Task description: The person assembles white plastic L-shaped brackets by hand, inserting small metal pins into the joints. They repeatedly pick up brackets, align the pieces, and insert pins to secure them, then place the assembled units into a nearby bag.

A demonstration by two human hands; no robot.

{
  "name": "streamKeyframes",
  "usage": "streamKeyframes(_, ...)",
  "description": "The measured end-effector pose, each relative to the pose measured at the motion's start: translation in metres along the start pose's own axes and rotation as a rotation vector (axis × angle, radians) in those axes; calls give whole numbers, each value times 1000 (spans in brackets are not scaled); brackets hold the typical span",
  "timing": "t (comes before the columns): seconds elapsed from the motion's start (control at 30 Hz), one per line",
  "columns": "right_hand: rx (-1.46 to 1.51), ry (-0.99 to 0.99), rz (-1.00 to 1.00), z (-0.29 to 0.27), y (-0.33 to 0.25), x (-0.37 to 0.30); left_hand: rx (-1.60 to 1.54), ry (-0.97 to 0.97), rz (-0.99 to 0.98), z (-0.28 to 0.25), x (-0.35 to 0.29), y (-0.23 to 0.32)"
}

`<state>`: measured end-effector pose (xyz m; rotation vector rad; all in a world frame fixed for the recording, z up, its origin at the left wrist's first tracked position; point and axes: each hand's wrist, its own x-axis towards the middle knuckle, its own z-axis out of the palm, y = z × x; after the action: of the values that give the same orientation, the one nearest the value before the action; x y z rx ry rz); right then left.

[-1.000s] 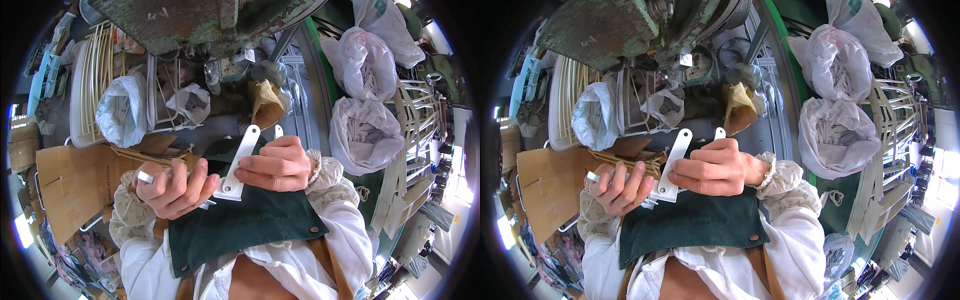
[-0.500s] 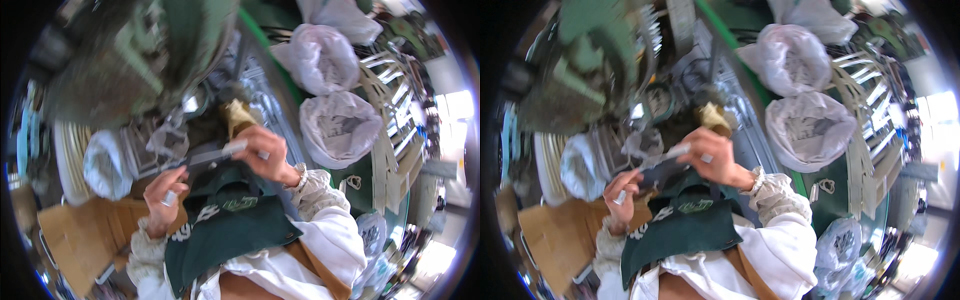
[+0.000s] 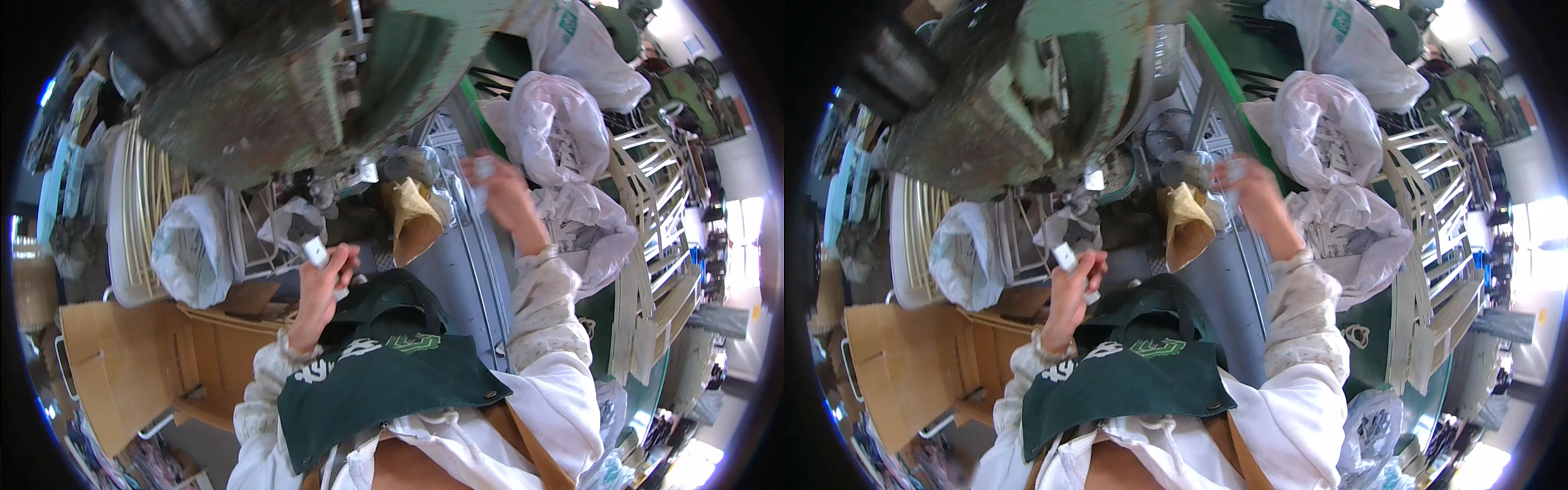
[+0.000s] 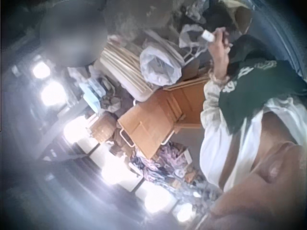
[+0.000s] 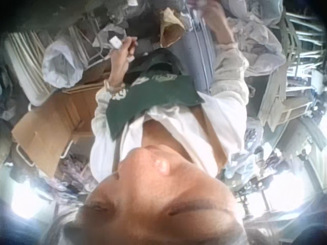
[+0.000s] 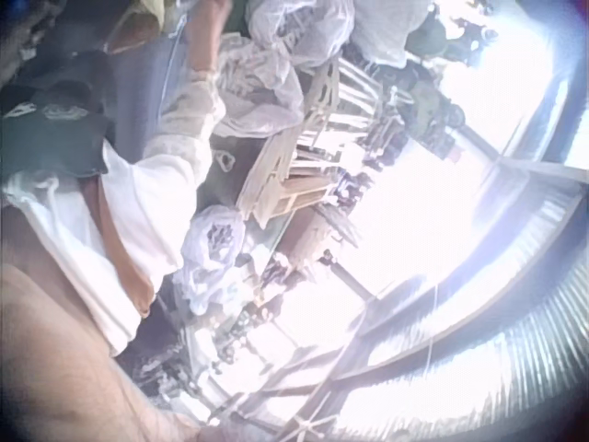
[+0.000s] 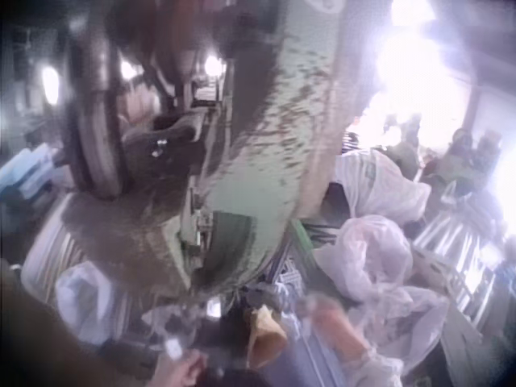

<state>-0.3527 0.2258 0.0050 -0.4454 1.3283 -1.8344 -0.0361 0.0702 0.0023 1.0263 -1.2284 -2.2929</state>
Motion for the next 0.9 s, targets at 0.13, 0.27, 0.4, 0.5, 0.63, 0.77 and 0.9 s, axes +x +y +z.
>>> streamKeyframes(0.13, -43, -409, 173, 150, 31, -18, -145, 169, 115, -2, 18, -8)
streamKeyframes(0.27, -289, -356, 19, 190, 37, -4, -207, 193, 207, -1, 36, 13)
streamKeyframes(0.4, -399, -314, -59, 197, 45, 4, -213, 233, 231, 4, 51, 25)
streamKeyframes(0.5, -435, -335, -83, 195, 51, 12, -211, 235, 300, 3, 64, 26)
streamKeyframes(0.63, -243, -425, 202, 198, 36, 9, -79, 241, 297, 1, 66, 39)
streamKeyframes(0.77, -366, -497, 284, 192, 30, 13, -70, 265, 288, 2, 66, 41)
streamKeyframes(0.9, -435, -549, 333, 188, 33, 22, -130, 262, 279, 0, 68, 35)
